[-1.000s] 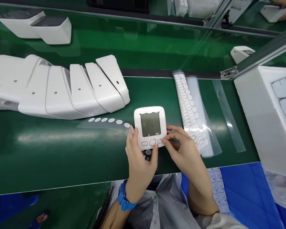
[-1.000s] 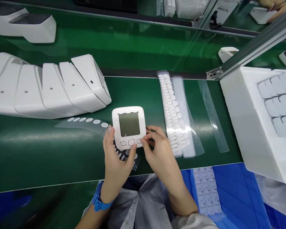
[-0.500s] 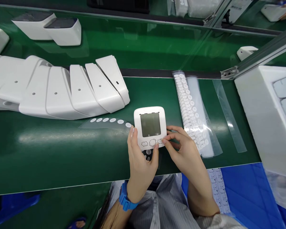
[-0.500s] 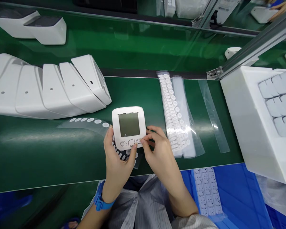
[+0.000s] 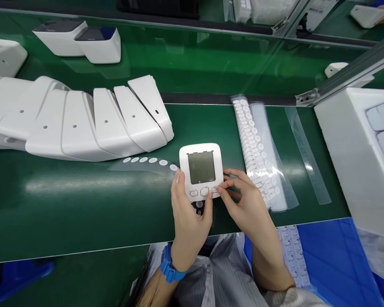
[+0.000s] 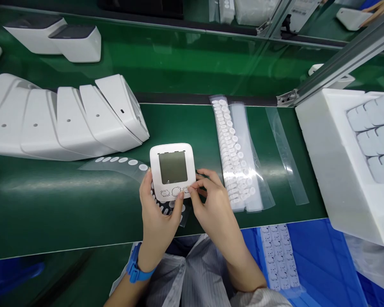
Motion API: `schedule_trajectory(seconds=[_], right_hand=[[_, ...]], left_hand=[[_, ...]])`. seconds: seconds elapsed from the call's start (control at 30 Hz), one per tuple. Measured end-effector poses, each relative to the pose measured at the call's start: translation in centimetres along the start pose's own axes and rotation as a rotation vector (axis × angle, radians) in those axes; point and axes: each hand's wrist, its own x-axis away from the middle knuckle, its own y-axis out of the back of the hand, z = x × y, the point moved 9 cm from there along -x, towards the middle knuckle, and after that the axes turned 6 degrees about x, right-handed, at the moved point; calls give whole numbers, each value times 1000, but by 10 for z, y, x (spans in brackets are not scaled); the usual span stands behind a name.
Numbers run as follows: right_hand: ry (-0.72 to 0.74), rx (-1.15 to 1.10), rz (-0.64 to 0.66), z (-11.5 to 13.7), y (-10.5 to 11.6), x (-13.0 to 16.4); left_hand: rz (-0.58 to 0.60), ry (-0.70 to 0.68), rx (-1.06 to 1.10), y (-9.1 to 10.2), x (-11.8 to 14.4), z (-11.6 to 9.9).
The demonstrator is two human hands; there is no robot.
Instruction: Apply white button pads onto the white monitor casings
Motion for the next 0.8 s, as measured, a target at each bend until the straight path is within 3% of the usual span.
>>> schedule_trajectory(seconds=[0.8], right_hand=[[74, -34, -27, 0, -3, 7]], left_hand=[[-9, 23, -16, 0, -2, 2]])
